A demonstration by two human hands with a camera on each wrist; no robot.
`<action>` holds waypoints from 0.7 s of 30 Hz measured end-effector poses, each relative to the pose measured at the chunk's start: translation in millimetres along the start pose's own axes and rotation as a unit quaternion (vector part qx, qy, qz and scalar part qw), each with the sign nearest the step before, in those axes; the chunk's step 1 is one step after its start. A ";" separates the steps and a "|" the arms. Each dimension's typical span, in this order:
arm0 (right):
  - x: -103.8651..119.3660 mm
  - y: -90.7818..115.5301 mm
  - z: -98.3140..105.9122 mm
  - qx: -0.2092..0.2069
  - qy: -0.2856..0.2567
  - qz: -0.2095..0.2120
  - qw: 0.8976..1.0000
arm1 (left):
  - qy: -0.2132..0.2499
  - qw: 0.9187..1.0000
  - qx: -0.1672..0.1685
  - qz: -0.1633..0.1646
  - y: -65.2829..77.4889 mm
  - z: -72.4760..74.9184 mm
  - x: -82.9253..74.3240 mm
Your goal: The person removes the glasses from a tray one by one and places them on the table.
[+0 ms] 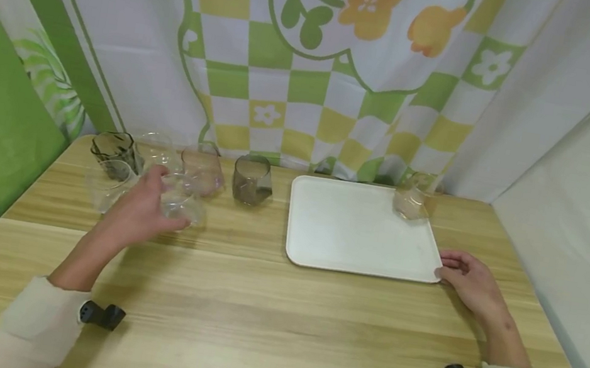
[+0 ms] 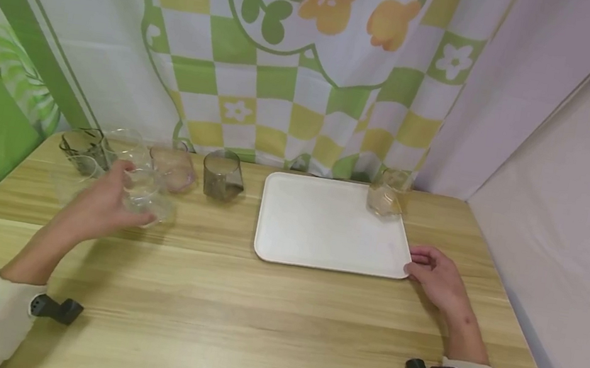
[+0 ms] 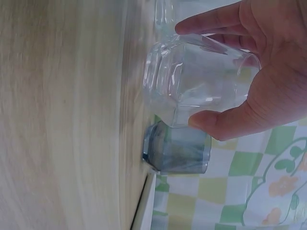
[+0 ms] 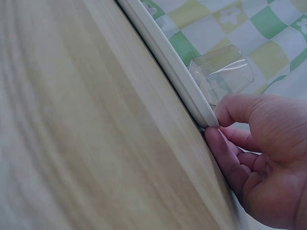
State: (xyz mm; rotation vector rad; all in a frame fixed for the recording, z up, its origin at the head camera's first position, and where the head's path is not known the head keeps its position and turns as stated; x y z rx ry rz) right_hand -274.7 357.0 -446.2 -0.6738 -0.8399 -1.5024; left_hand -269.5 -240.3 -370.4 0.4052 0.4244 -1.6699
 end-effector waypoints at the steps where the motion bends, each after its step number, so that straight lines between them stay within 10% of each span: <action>1: 0.4 -0.1 -0.2 0.001 -0.003 0.000 1.000 | 0.002 1.000 0.000 0.002 0.0 0.6 1.6; 21: 0.2 0.4 -0.2 0.000 -0.016 -0.005 1.000 | 0.004 1.000 -0.020 0.021 2.2 6.3 23.0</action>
Point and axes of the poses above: each hand's wrist, its own y-axis away from the middle knuckle, its own z-axis out of the back of the hand, x = y × z, the point moved 10 cm from there along -y, towards the middle knuckle, and after that the axes turned 6 degrees about -y, right-handed, at the moved point
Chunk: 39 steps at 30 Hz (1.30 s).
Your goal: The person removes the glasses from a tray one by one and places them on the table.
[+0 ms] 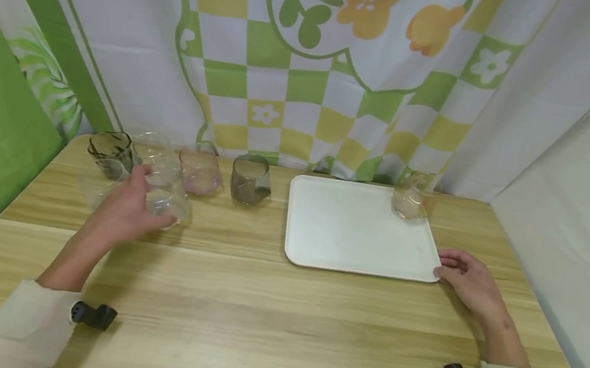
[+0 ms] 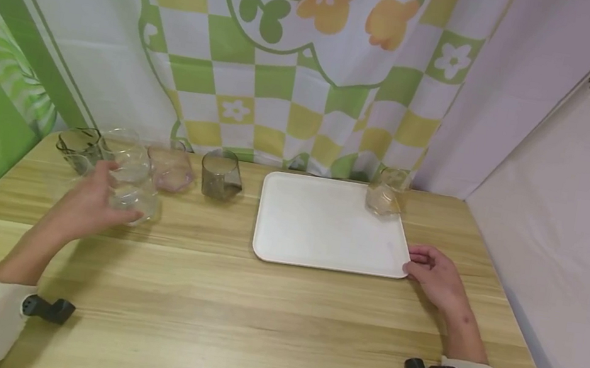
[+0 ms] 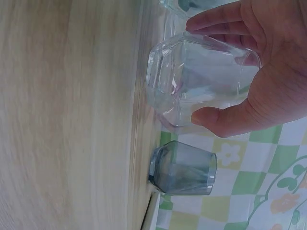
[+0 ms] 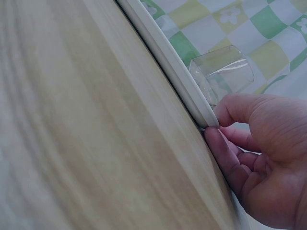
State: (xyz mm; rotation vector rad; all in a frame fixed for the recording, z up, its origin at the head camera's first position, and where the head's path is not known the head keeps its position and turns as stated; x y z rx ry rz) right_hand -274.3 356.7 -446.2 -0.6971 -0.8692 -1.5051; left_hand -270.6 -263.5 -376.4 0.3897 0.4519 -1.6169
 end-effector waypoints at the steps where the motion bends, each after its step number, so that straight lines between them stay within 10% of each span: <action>1: 0.1 0.4 0.0 0.001 0.001 0.000 1.000 | -0.002 1.000 0.001 0.001 0.0 0.2 0.8; 28: 2.0 1.7 -0.8 0.003 -0.003 -0.006 1.000 | -0.017 0.999 0.019 -0.022 -0.9 0.0 -3.7; 39: 1.1 1.2 0.3 -0.002 -0.001 -0.003 1.000 | -0.039 0.992 -0.088 -0.080 11.1 23.4 -42.3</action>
Point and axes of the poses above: each hand's wrist, its own y-axis away from the middle knuckle, its own z-axis out of the back of the hand, x = y × z, the point moved 10 cm from there along -y, towards the middle knuckle, and after that the axes turned 6 degrees about -y, right-handed, at the moved point
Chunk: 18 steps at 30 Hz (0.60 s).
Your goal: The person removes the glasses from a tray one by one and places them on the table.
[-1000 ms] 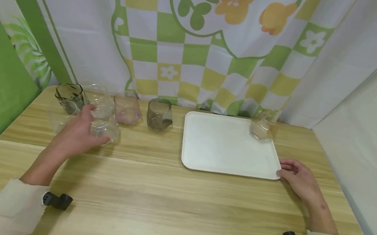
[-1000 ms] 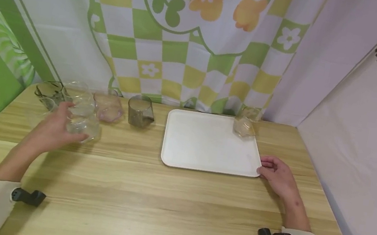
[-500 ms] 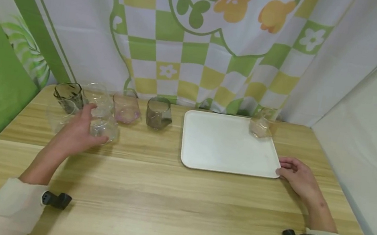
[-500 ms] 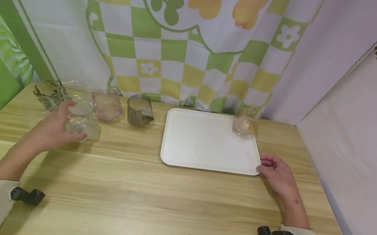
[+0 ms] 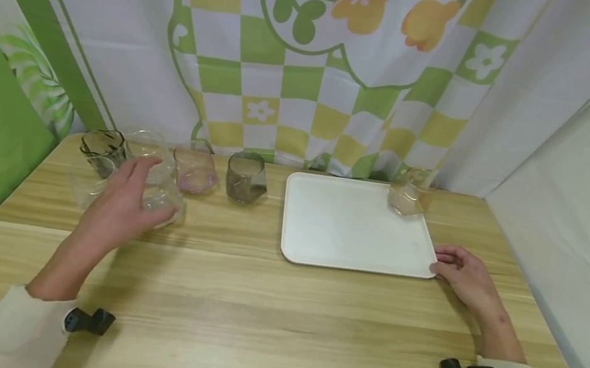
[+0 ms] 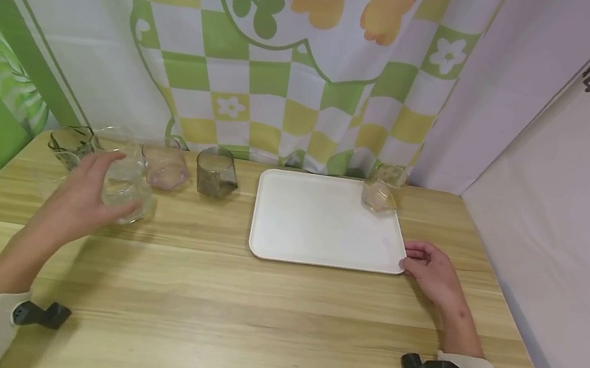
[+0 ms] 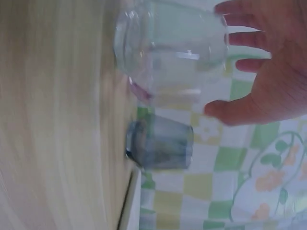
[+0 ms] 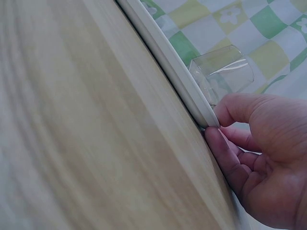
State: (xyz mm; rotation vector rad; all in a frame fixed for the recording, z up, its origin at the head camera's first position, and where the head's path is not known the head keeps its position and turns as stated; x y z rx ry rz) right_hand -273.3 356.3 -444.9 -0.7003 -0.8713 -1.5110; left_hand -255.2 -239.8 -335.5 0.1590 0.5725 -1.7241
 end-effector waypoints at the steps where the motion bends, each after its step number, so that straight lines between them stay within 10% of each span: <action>1: -0.1 -0.2 0.2 0.000 0.001 0.000 1.000 | -0.008 0.999 -0.032 -0.020 0.1 6.0 -8.7; 6: -0.6 -0.2 0.7 0.002 -0.003 0.002 1.000 | -0.040 0.981 -0.156 -0.107 2.6 26.6 -56.5; 18: 2.0 0.1 1.0 0.009 0.013 0.026 1.000 | 0.049 0.977 -0.051 -0.199 -21.7 -42.2 -148.6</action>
Point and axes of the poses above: each hand's wrist, its own y-axis away from the middle knuckle, its own z-axis out of the back of the hand, x = y × z, the point moved 10 cm from there along -y, towards the middle knuckle, and after that the axes turned 6 degrees about -y, right-handed, at the moved point
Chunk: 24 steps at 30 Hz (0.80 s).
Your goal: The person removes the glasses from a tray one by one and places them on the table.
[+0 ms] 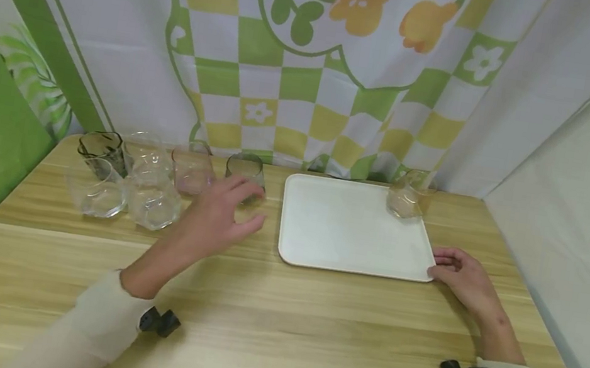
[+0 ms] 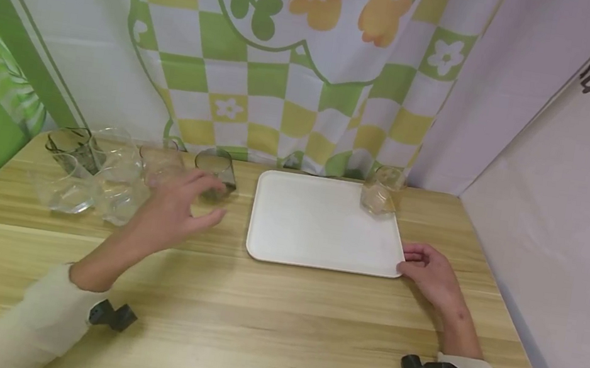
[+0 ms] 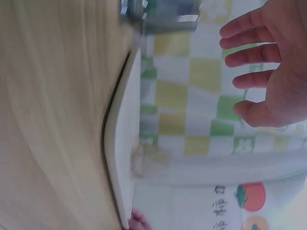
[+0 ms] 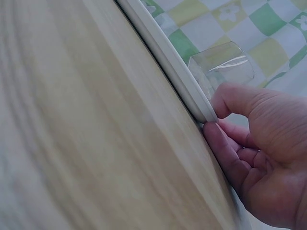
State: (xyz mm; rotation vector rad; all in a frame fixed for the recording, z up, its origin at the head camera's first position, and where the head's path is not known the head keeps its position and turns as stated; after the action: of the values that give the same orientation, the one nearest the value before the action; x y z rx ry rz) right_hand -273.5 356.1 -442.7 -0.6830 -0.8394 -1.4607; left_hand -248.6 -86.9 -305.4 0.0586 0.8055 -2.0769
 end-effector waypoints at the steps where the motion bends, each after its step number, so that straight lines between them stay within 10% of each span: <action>1: -0.4 -0.2 0.1 0.001 0.001 0.001 1.000 | 0.007 1.000 0.015 -0.003 -5.5 -10.7 -5.3; 9: -2.4 -2.6 0.1 0.001 0.006 0.003 1.000 | 0.056 0.991 0.118 0.013 -50.8 -91.5 -36.3; 24: 1.5 0.6 1.7 0.003 0.007 -0.006 1.000 | 0.030 0.984 0.167 0.054 -108.4 -185.8 -69.4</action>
State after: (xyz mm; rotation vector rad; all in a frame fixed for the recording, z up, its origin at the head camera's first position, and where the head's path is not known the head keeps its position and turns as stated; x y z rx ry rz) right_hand -273.1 356.6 -440.5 -0.6634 -0.8369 -1.4729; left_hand -333.7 111.4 -372.7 0.3418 0.4705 -2.0931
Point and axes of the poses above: each hand's wrist, its own y-axis away from the middle knuckle, its own z-axis out of the back of the hand, x = y × z, the point moved 10 cm from there along -y, towards the middle knuckle, and after that the axes turned 6 degrees about -y, right-handed, at the moved point
